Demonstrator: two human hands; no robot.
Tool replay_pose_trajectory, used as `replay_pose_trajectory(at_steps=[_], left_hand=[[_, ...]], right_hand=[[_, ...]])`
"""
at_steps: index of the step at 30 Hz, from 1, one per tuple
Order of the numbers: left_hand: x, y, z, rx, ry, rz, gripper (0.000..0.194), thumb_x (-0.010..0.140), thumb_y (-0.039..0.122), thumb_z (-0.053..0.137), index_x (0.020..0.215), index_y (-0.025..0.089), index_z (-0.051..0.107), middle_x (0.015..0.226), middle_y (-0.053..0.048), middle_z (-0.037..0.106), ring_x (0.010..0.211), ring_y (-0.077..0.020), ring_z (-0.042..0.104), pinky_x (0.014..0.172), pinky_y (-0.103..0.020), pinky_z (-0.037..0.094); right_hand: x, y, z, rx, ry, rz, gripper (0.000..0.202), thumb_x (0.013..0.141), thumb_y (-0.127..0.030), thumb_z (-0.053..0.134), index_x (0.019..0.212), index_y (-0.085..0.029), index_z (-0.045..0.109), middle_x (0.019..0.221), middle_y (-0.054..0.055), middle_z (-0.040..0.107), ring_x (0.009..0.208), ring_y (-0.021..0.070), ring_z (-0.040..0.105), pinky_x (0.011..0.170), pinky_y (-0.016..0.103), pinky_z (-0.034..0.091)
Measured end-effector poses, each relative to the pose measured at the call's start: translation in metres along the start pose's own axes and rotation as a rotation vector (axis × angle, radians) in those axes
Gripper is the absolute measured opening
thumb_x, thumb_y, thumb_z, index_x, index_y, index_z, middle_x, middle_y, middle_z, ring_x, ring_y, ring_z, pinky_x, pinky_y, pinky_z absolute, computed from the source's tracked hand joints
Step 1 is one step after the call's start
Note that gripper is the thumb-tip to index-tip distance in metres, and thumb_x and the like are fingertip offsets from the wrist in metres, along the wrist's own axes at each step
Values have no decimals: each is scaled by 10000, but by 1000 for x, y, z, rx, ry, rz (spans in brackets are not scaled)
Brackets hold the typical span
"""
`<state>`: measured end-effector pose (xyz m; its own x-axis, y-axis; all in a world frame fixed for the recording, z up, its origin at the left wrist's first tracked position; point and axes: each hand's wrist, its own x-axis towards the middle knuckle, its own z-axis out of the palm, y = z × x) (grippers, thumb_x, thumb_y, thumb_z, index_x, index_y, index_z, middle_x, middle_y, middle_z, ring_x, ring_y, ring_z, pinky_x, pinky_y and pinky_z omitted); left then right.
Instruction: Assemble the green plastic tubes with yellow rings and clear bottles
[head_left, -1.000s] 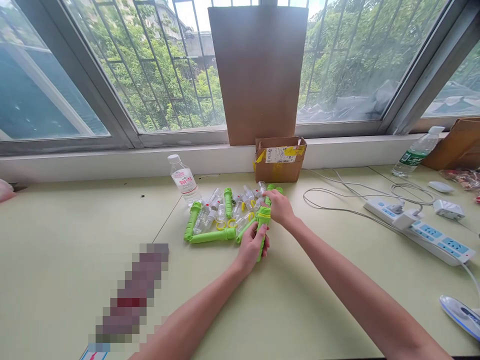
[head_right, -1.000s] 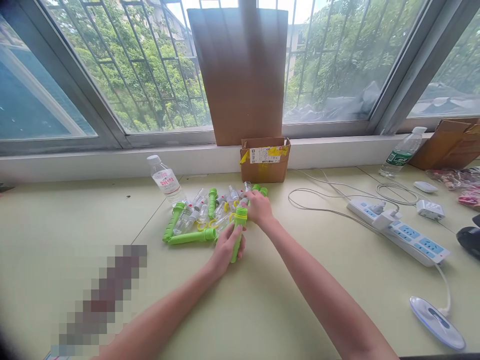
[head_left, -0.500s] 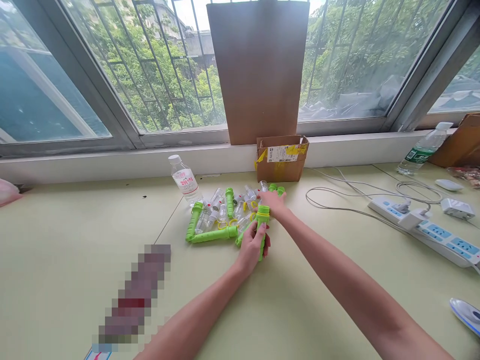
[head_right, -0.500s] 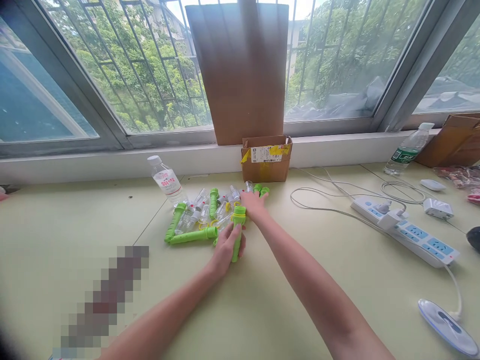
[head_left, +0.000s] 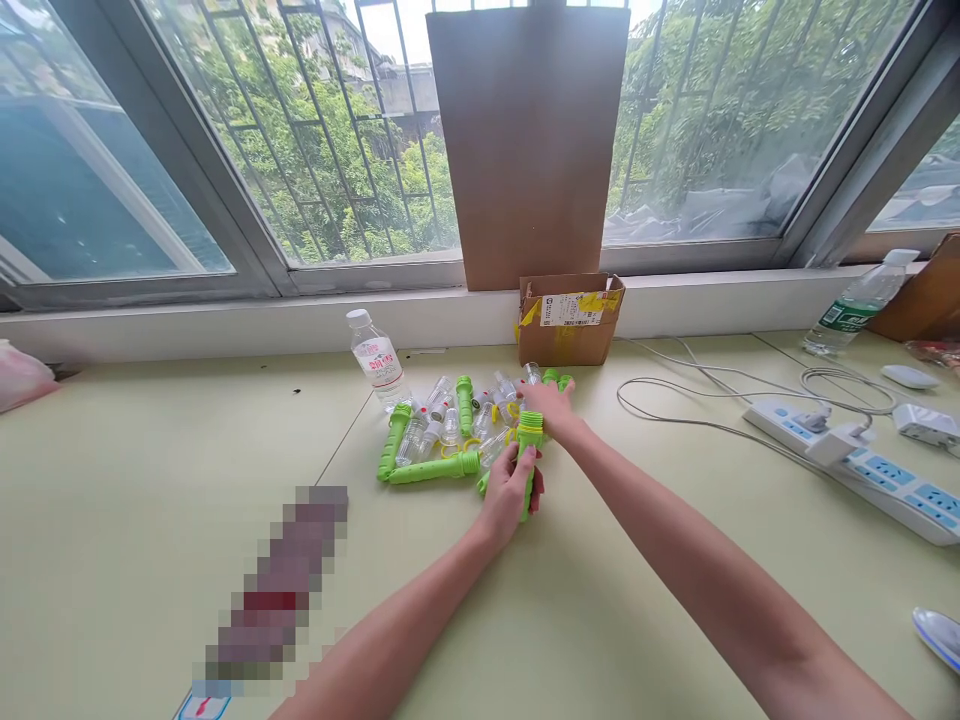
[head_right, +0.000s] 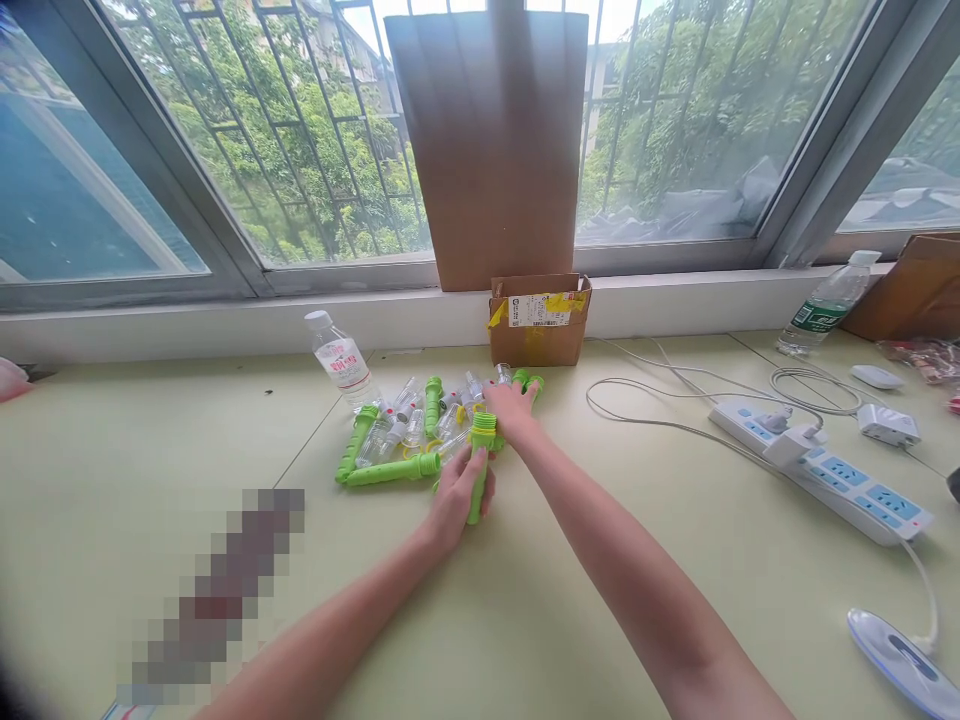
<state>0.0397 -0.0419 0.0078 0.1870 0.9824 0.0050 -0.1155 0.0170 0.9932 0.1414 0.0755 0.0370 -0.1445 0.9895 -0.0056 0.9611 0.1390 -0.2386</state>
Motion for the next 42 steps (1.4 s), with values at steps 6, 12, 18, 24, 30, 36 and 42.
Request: replay_pose_trajectory(at_steps=[6, 12, 18, 24, 30, 36, 42], left_hand=[[1, -1, 0, -6, -13, -4, 357, 826, 541, 498, 819, 186, 461, 495, 74, 486, 312, -67, 405, 345, -198, 315], [0, -1, 1, -4, -4, -23, 350, 820, 542, 503, 815, 193, 463, 513, 75, 477, 327, -68, 410, 342, -198, 332], [-1, -2, 2, 68, -19, -7, 348, 831, 544, 491, 835, 196, 472, 515, 74, 477, 350, -74, 423, 347, -194, 322], [-2, -5, 2, 149, -59, 22, 339, 838, 531, 492, 788, 204, 419, 539, 71, 481, 361, -70, 419, 366, -190, 319], [-4, -6, 0, 321, -35, 100, 301, 847, 488, 490, 770, 201, 443, 569, 54, 487, 435, -80, 436, 444, -197, 327], [-3, -4, -2, 651, 46, 312, 240, 841, 434, 514, 784, 203, 547, 590, 40, 481, 536, -109, 426, 531, -227, 298], [-2, -9, -4, 792, 59, 314, 245, 840, 449, 512, 905, 234, 611, 610, 35, 539, 528, -124, 445, 535, -230, 312]], right_hand=[[-7, 2, 12, 191, 249, -131, 492, 758, -147, 545, 1240, -233, 508, 1197, 119, 463, 873, 194, 569, 844, 377, 393], [-20, 20, 22, 407, 486, -298, 624, 685, -56, 505, 1278, -235, 440, 1226, 106, 372, 931, 192, 548, 781, 344, 479], [-45, 67, 36, 332, 570, -278, 683, 686, -31, 447, 1330, -249, 390, 1185, 107, 402, 937, 209, 547, 794, 374, 508], [-76, 110, 48, 317, 554, -220, 693, 748, -70, 410, 1412, -222, 284, 1106, 101, 576, 996, 236, 554, 846, 404, 488], [-94, 103, 37, 551, 590, -182, 523, 808, -198, 467, 1314, -195, 335, 1133, 115, 623, 871, 216, 619, 681, 349, 520], [-108, 85, 20, 669, 697, -251, 216, 854, -315, 516, 1044, -226, 569, 1134, 103, 637, 949, 223, 623, 736, 366, 534], [-116, 85, 12, 1031, 641, -149, 222, 877, -321, 484, 980, -185, 625, 700, 25, 615, 539, 138, 564, 507, 297, 501]])
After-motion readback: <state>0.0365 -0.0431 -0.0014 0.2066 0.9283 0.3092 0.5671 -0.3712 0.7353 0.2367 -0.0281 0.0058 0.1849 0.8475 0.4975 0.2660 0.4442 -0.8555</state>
